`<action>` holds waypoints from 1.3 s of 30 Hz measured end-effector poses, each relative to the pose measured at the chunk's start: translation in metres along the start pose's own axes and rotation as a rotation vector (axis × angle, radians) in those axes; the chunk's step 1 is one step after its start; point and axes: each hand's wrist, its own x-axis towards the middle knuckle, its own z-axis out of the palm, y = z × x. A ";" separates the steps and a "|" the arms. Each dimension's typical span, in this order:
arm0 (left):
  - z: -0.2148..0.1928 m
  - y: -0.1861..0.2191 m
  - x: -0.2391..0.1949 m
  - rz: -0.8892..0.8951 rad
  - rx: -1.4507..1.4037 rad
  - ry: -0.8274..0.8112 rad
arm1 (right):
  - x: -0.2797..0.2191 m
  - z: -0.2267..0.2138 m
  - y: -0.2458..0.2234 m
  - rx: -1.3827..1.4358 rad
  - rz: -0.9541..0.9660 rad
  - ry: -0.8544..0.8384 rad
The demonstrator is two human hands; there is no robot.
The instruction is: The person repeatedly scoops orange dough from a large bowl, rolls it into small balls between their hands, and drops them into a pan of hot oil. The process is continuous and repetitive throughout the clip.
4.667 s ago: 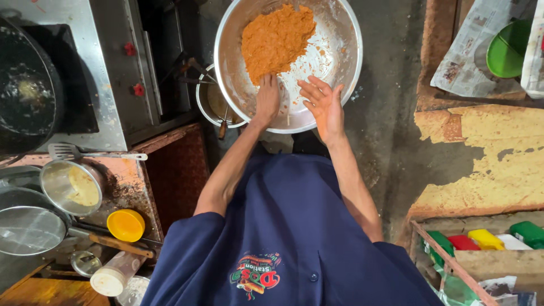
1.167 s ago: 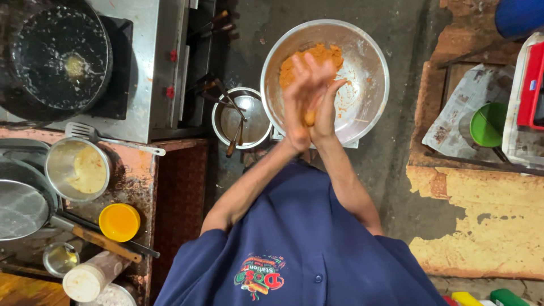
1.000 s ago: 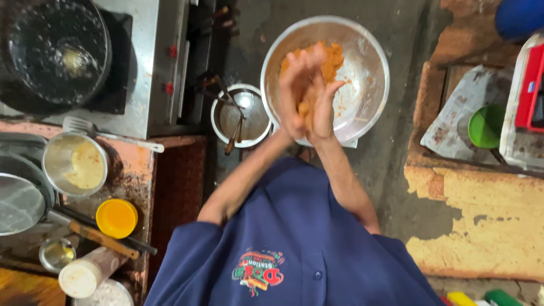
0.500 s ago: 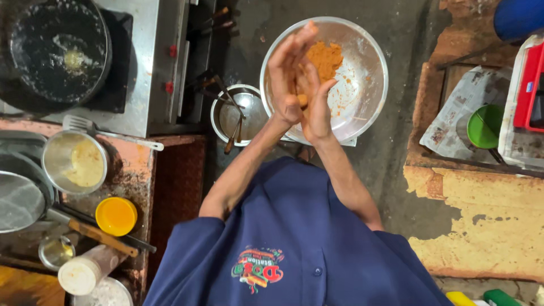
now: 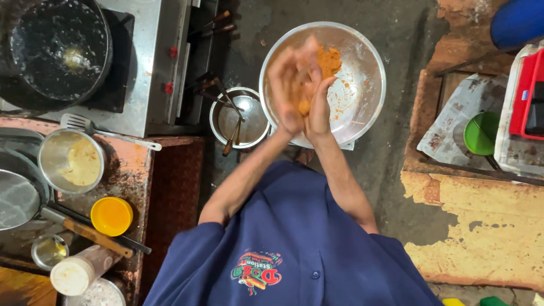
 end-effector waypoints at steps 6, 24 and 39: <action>0.002 -0.006 0.005 0.004 0.104 -0.070 | 0.004 -0.011 0.000 -0.023 -0.040 0.003; 0.049 -0.017 -0.011 -0.096 0.075 -0.014 | -0.003 -0.057 -0.018 0.107 0.048 0.010; -0.015 0.018 0.005 -0.073 0.045 0.030 | 0.011 0.002 0.024 -0.025 0.099 0.076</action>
